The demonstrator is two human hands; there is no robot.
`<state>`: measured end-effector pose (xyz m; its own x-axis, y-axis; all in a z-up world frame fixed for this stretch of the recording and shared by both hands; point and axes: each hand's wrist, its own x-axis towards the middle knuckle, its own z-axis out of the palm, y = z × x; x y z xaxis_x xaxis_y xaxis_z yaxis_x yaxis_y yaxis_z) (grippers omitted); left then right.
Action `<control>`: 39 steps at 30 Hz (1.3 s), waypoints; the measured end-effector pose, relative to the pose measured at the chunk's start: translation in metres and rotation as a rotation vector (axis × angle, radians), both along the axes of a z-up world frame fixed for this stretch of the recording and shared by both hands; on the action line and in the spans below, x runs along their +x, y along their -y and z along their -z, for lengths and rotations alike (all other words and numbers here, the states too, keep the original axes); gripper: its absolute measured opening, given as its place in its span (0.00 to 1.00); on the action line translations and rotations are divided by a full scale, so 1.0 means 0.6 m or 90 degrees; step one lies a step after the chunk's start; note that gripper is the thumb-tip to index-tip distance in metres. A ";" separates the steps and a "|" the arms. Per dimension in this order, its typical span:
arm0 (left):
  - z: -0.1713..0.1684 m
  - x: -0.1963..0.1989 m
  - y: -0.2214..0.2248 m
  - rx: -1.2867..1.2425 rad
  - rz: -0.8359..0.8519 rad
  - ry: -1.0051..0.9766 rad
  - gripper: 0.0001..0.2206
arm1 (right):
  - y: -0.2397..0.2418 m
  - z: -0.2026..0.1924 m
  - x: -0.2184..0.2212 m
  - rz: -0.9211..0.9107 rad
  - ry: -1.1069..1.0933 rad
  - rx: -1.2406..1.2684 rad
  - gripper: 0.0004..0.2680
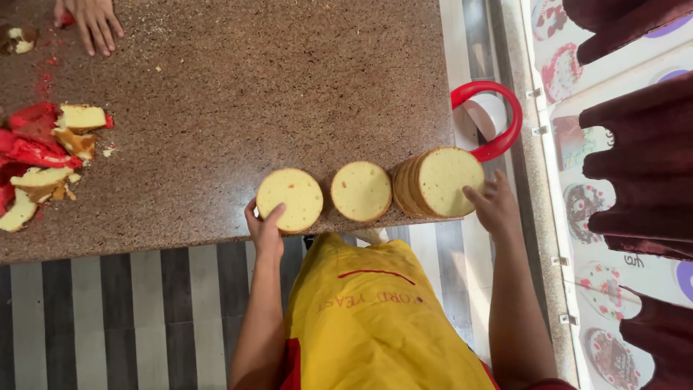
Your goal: The person picks up round cake slices one at a time and arranges them in rows on trays and boards, grouping yellow, red, and brown slices into separate areas and stacking some slices. Another worker assists with moving slices at the far end of the table.
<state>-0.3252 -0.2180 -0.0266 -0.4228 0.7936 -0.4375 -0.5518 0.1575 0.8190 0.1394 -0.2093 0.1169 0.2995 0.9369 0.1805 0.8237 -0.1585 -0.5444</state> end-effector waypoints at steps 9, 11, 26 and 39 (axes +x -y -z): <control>-0.039 0.043 -0.014 -0.118 0.146 -0.244 0.35 | -0.020 -0.008 -0.017 0.158 -0.380 -0.241 0.20; -0.054 0.036 -0.018 -0.161 0.218 -0.420 0.36 | -0.023 -0.009 -0.019 0.158 -0.383 -0.257 0.18; -0.216 0.191 -0.029 0.106 0.405 0.046 0.38 | -0.011 -0.007 -0.087 0.062 -1.226 -0.217 0.20; -0.115 -0.095 0.037 0.084 -0.103 0.008 0.29 | 0.019 0.001 -0.046 -0.024 -0.120 0.061 0.20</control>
